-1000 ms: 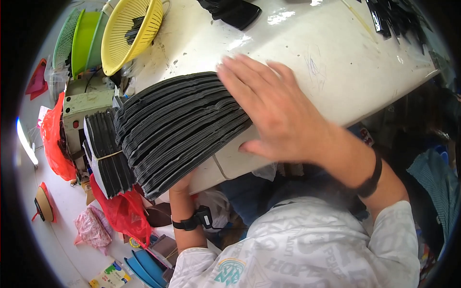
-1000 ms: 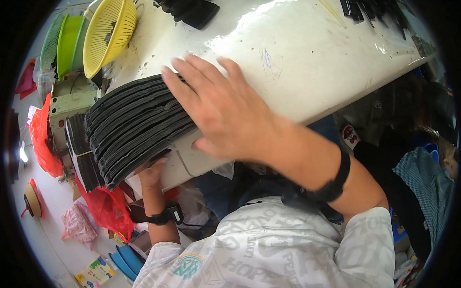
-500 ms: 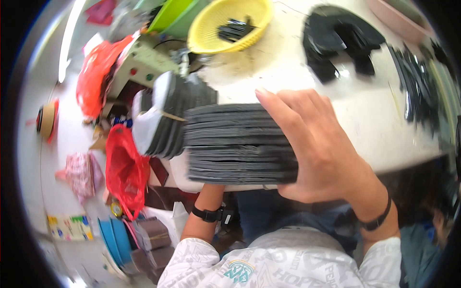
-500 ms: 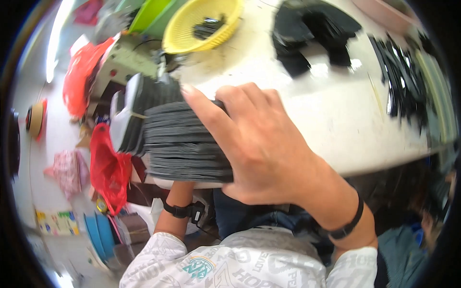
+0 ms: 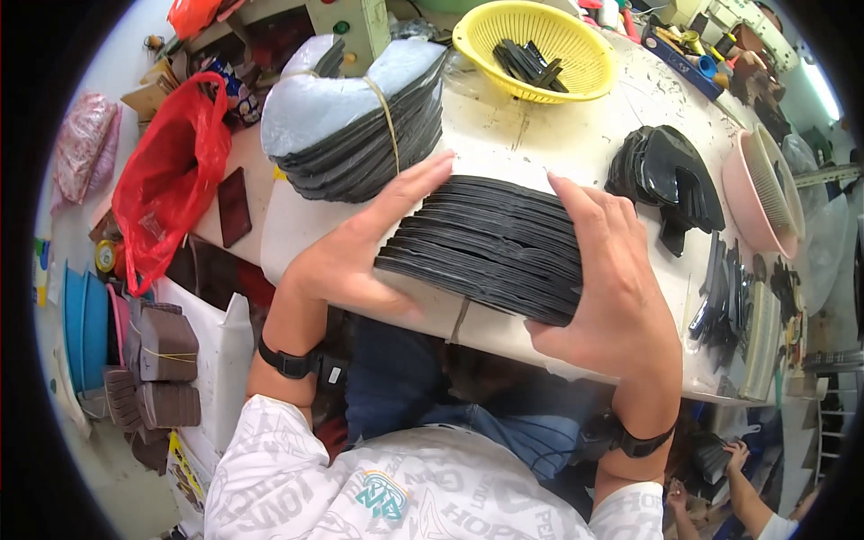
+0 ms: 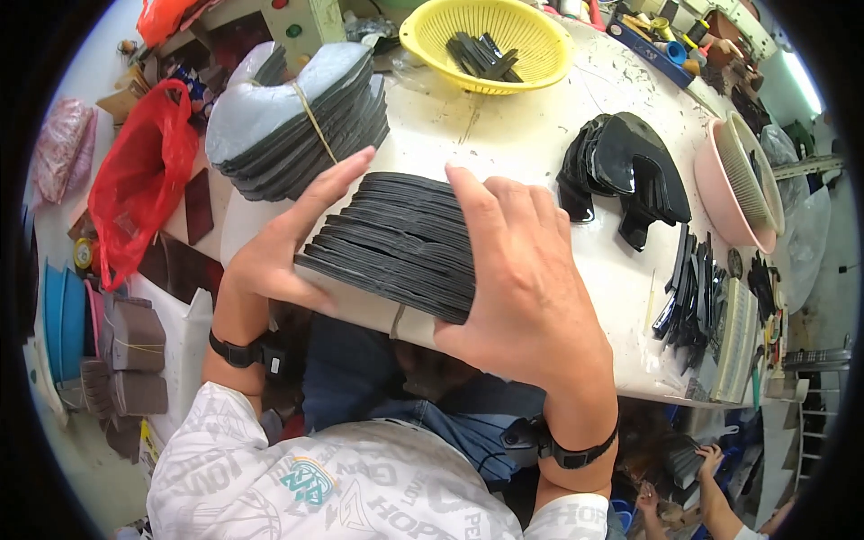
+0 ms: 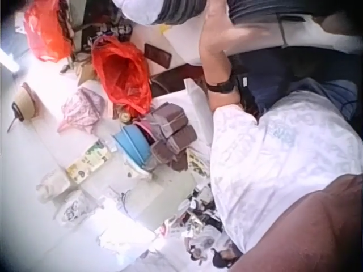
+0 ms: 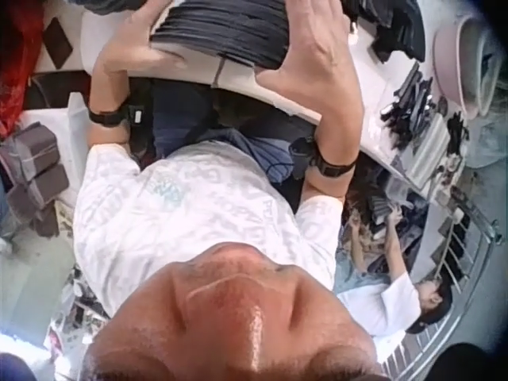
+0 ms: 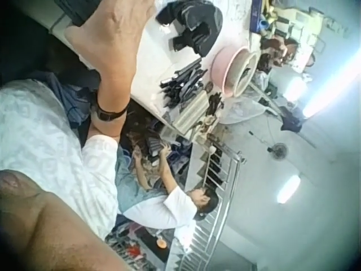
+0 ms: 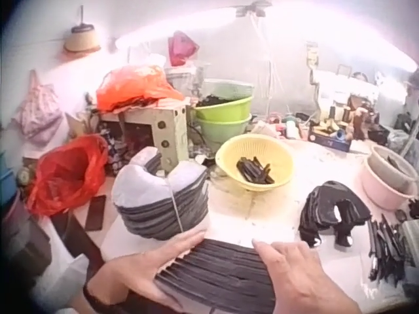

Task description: The recorder is sorting and counting stacks of black shoe heel or upper components at a manufacturing workbench.

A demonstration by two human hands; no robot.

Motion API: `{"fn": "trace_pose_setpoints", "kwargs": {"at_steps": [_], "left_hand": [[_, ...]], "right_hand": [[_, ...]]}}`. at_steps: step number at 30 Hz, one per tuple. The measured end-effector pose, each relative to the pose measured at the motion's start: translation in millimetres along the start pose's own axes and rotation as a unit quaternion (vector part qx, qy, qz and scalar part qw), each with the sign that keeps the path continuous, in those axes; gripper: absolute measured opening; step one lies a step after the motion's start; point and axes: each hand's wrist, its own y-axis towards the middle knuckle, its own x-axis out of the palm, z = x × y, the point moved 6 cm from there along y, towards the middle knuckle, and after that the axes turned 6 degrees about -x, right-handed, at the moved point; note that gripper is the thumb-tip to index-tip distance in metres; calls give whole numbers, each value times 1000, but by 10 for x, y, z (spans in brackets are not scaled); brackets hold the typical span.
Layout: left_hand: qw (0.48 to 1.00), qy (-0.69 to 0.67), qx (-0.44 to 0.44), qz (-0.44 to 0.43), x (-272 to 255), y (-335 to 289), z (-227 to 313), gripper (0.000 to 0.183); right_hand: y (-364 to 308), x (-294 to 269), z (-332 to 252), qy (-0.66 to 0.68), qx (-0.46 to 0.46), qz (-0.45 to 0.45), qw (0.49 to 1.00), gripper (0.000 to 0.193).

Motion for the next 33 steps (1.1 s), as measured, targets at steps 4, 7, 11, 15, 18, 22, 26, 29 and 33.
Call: {"fn": "trace_pose_setpoints", "kwargs": {"at_steps": [4,7,11,15,18,22,26,29,33], "left_hand": [[996,71,-42,38,50,18,-232,111],[995,95,-20,30,16,-36,-331,110],[993,100,-37,44,59,-122,-418,112],[994,82,-44,57,115,-137,-379,109],[993,85,-42,77,172,-80,-249,104],[989,117,-41,84,261,35,19,98],[982,169,-39,75,290,70,101,104],[980,182,-39,71,324,98,147,105],[984,165,-35,63,368,130,195,98]], "right_hand": [[58,122,-46,21,-10,-9,1000,103],[71,179,-56,53,2,-1,999,109],[-110,345,190,94,57,65,992,120],[-320,563,357,188,49,150,969,130],[-428,642,530,357,52,216,907,131],[-585,569,596,407,43,246,879,133],[-696,539,658,367,41,235,899,131],[-709,511,622,396,60,255,880,129],[-777,491,652,391,63,260,881,128]]}}
